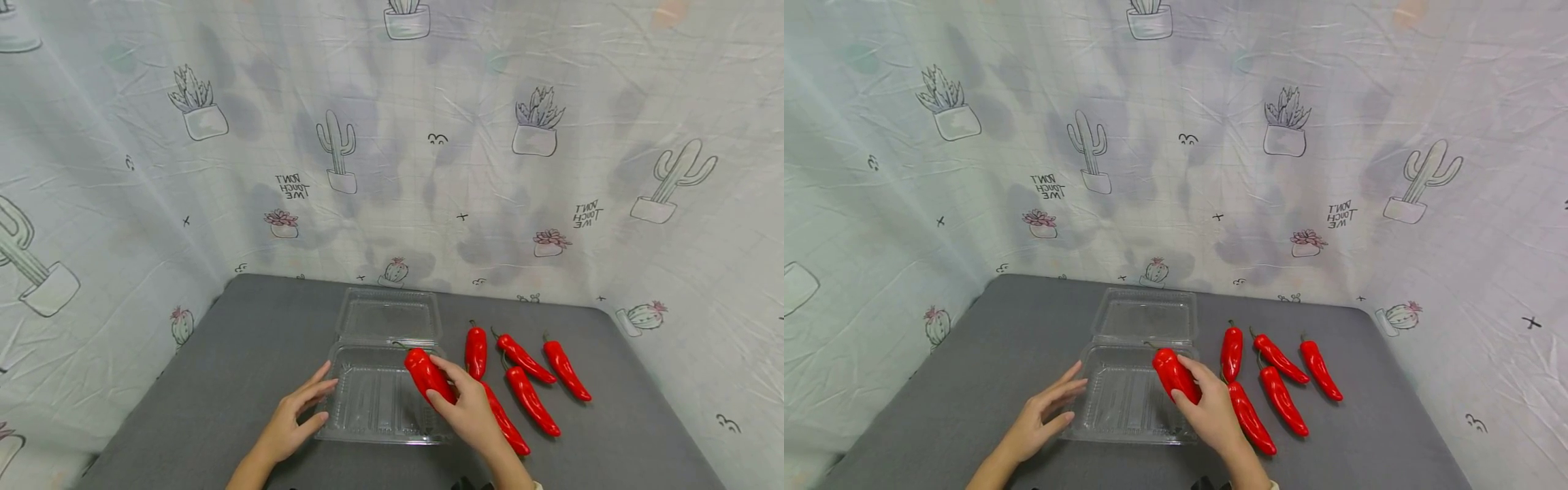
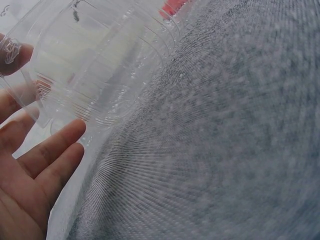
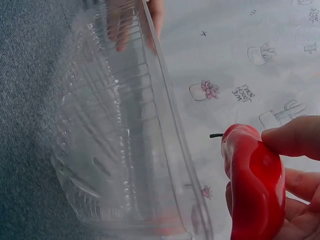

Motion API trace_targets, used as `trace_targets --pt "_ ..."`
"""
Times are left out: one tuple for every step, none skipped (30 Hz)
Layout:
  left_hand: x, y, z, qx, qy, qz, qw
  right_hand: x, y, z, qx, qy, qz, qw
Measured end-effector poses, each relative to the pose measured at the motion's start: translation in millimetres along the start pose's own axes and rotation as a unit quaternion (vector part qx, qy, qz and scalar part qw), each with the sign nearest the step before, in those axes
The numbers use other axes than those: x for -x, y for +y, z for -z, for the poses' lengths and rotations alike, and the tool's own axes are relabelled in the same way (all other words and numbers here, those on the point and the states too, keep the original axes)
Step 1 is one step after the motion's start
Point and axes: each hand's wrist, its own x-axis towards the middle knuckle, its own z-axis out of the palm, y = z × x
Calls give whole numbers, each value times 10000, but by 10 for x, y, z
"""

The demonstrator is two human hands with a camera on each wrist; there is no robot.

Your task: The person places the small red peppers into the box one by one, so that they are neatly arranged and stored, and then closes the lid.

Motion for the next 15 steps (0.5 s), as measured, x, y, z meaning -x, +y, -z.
trace_targets --pt "2 -1 0 7 -8 1 10000 -2 1 -11 -23 -6 4 10000" --pt "4 -1 0 9 -9 -7 10000 -3 6 -23 -41 -1 33 10000" --pt "4 0 1 11 -11 -16 10000 -4 10 -35 -75 -2 66 10000" --pt "5 1 1 1 -9 -27 10000 -5 16 -47 -87 -5 84 9999" --pt "4 3 2 -4 -17 -31 10000 -8 24 -60 -109 -15 126 9999" --pt "4 3 3 -17 -10 -36 10000 -8 30 -71 -132 -36 144 9998" --pt "4 4 4 -34 -2 -39 10000 -9 33 -81 -167 -66 120 9998" --pt "4 4 4 -50 5 -49 10000 -10 37 -92 -177 -109 128 9997" --pt "4 4 4 -52 11 -55 10000 -10 38 -101 -200 -155 105 9996" --pt "4 3 4 -56 13 -62 10000 -11 35 -109 -219 -205 81 9995" --pt "4 2 3 -53 14 -63 10000 -11 32 -117 -237 -253 75 9994" --pt "4 1 2 -50 23 -75 10000 -10 26 -124 -241 -295 53 9993" --pt "4 0 1 -42 22 -83 10000 -11 18 -131 -240 -333 40 9991" --pt "4 -1 -1 -29 25 -93 9999 -11 11 -137 -249 -367 44 9990" --pt "4 -1 -2 -7 23 -87 10000 -12 5 -145 -256 -389 48 9989"
